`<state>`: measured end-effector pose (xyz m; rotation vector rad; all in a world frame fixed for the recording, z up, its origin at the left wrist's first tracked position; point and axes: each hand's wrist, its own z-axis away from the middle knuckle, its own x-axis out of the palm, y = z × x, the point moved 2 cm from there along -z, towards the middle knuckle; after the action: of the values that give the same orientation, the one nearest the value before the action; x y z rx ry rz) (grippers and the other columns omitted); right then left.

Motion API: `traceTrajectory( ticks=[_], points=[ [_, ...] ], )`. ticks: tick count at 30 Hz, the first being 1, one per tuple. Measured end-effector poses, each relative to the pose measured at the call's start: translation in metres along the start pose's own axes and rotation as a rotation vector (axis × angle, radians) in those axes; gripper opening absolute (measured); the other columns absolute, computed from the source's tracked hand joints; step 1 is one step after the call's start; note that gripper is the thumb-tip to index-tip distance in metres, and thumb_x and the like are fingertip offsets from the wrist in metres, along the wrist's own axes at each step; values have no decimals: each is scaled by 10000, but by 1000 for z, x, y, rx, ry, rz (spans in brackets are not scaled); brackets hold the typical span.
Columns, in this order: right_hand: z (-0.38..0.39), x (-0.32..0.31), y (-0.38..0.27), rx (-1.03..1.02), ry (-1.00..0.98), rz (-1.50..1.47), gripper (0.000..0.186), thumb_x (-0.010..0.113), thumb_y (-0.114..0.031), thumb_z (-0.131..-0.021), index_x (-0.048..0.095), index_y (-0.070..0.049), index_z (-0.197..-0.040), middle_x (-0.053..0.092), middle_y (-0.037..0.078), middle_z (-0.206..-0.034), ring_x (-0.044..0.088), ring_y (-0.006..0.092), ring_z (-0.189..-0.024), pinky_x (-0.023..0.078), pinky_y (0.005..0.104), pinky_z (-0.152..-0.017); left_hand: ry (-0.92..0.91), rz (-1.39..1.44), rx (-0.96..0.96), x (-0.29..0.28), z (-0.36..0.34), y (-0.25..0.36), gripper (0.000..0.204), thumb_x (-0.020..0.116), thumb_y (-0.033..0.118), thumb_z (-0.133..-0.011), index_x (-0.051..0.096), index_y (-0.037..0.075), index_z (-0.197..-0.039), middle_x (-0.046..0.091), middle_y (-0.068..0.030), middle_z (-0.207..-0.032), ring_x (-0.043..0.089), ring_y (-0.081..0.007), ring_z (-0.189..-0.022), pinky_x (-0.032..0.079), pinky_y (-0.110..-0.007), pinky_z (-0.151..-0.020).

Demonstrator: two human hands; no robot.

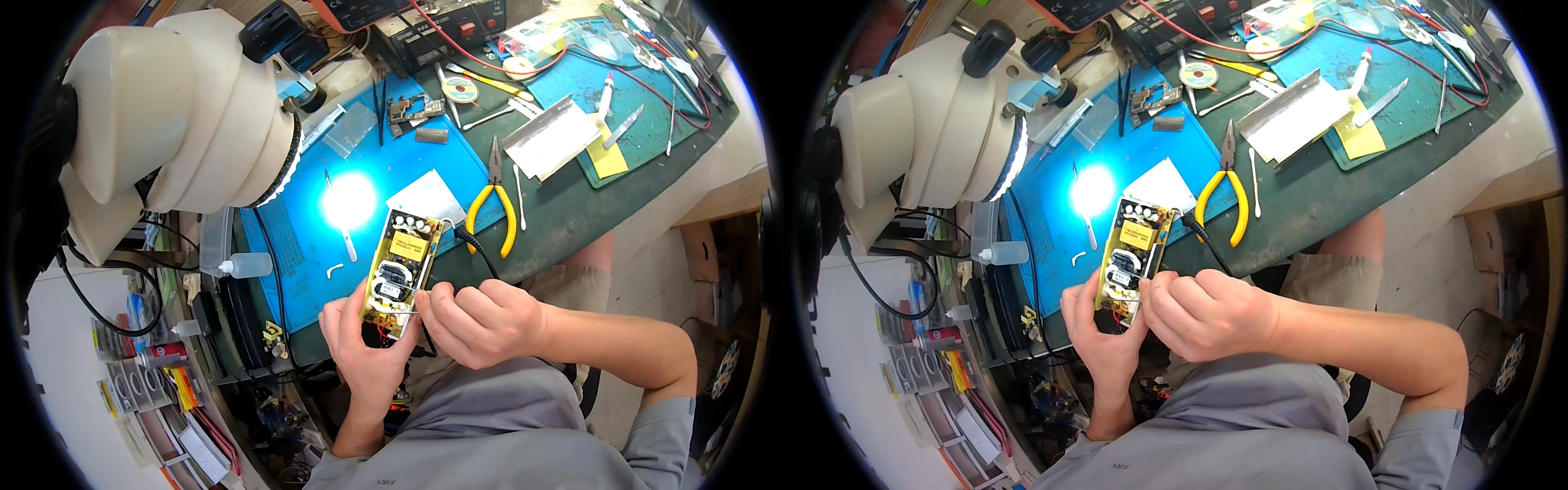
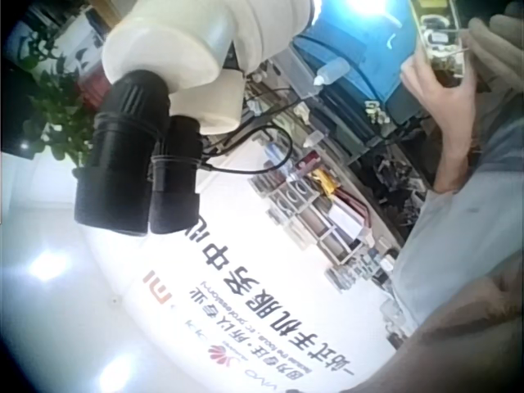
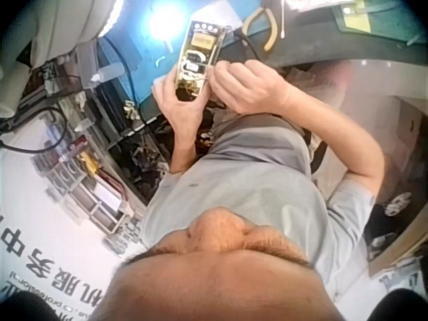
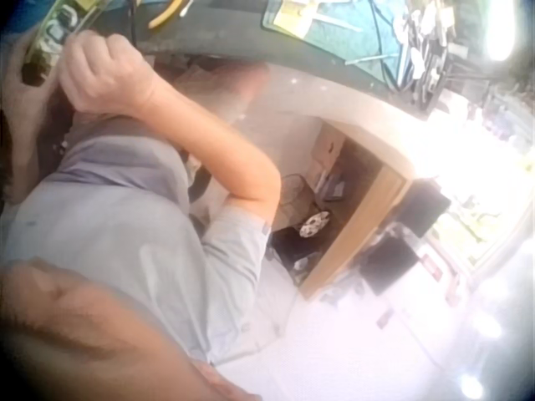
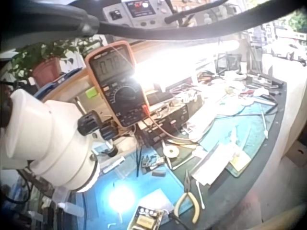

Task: The person uses a small metal tool to scrape and clean the surface of a yellow electronic component held in their left hand. They repeatedly rub the tool against the component's surface, occasionally rotating the object to access different areas, while working at a cluttered bench under a bright lamp.

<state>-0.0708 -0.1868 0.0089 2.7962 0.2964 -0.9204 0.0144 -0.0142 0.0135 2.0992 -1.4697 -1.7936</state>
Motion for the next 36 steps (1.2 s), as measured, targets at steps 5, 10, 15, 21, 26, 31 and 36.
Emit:
traceTrajectory(
  ticks=[5,10,15,21,26,31,36],
  points=[
    [-3,-1,-5,81,-36,-23,158,713,-124,-869,740,-1,-964,616,24,-820,528,95,-653,320,246,-512,-11,14,-11,-1,-1,0,716,946,124,-681,658,38,-1331,585,-76,-1063,556,-271,-1022,459,-406,-903],
    [-4,-14,-9,158,-103,-30,172,724,-125,-856,738,0,-973,624,18,-820,537,94,-651,325,248,-509,-29,15,-45,-1,1,0,726,948,131,-683,649,45,-1339,577,-82,-1099,546,-278,-1048,455,-412,-922],
    [-7,-15,-10,163,-129,19,165,720,-127,-857,736,0,-962,625,22,-821,540,96,-656,321,246,-509,-31,-10,-33,0,1,0,737,948,131,-682,643,46,-1347,575,-83,-1102,541,-281,-1055,452,-415,-933],
    [-12,-12,-12,140,-140,40,155,713,-128,-862,734,0,-947,620,25,-813,553,96,-677,316,242,-513,-18,-23,-13,0,0,1,730,949,136,-687,642,33,-1342,579,-84,-1090,540,-279,-1048,453,-412,-921],
    [-12,-10,-14,136,-139,51,160,712,-122,-860,737,8,-949,618,23,-813,570,99,-701,314,241,-517,-11,-23,-10,0,0,1,709,949,133,-691,656,28,-1328,579,-83,-1071,543,-274,-1030,460,-405,-893],
    [-10,-6,-12,103,-100,18,165,714,-119,-859,742,9,-960,616,23,-815,568,94,-696,314,243,-511,2,-25,19,1,1,-1,711,950,128,-683,660,24,-1324,586,-79,-1052,551,-272,-1002,458,-403,-879],
    [-2,-2,-10,116,-50,-30,245,722,-110,-804,755,11,-1015,651,41,-859,507,85,-625,316,238,-489,8,-10,45,0,-1,1,716,951,117,-668,663,18,-1315,592,-78,-1038,557,-272,-982,457,-400,-874]
  ],
)
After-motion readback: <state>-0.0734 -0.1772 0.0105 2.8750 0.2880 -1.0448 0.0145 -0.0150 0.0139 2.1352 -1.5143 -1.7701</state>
